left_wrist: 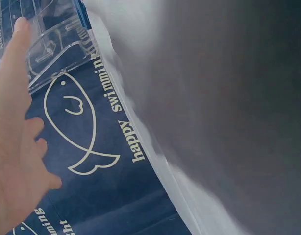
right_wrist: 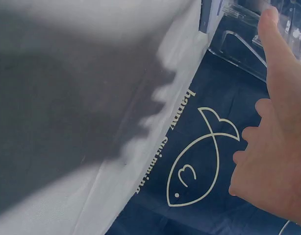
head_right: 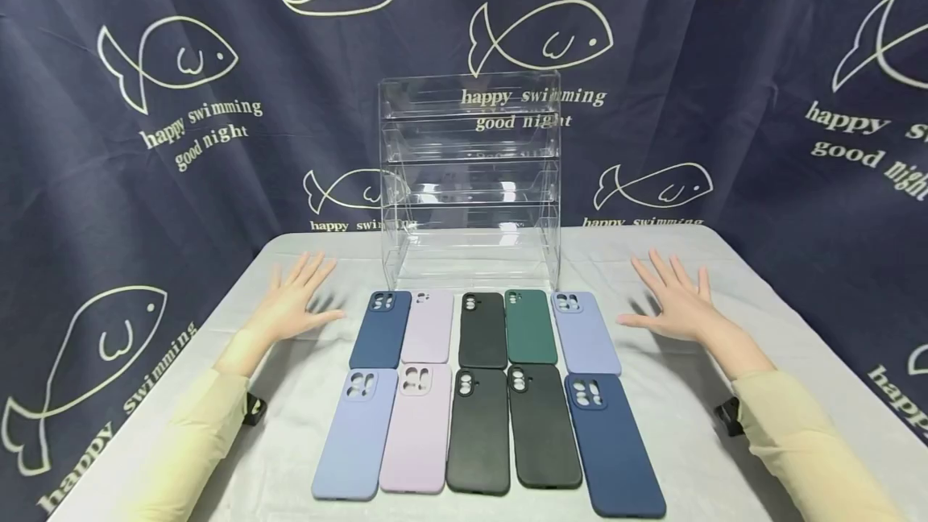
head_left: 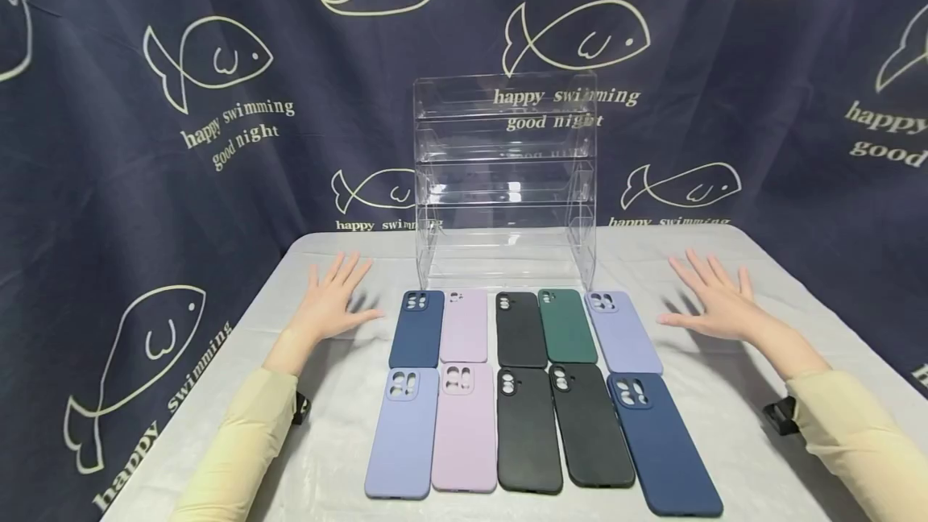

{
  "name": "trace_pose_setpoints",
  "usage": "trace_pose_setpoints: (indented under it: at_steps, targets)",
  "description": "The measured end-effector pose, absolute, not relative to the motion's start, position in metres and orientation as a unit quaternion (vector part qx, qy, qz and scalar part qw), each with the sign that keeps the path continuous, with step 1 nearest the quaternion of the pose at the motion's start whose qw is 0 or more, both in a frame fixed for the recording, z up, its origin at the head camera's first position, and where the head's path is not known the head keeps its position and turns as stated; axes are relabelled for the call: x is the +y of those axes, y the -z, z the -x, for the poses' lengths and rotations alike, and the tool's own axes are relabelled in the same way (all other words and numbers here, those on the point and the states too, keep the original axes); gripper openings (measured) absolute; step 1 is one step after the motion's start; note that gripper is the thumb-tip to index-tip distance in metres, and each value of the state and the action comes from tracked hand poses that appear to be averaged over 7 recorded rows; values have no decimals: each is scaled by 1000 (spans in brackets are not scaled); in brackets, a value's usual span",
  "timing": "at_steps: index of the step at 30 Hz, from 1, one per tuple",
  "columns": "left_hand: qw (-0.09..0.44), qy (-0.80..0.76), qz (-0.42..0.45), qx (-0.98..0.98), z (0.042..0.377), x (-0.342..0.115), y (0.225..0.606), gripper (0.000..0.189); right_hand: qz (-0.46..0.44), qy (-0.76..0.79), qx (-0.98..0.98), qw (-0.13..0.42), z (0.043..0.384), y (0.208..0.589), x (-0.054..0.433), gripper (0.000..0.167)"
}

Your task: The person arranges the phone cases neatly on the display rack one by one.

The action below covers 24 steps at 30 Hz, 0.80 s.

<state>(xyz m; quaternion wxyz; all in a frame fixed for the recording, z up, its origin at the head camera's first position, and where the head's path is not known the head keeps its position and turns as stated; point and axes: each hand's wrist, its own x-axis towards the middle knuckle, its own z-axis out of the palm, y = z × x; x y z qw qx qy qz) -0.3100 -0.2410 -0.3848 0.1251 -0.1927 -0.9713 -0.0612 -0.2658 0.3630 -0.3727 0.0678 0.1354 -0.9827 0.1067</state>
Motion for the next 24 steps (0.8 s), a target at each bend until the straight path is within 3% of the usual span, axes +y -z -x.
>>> trace_pose_setpoints:
  at_steps: [12,24]
  targets:
    - [166,260,191,-932,326,-232,378,49,-181,-203,-955,121,251,363,359,79]
    - [138,442,142,-875,348,-216,374,43,-209,-235,-937,152,211,377,339,50]
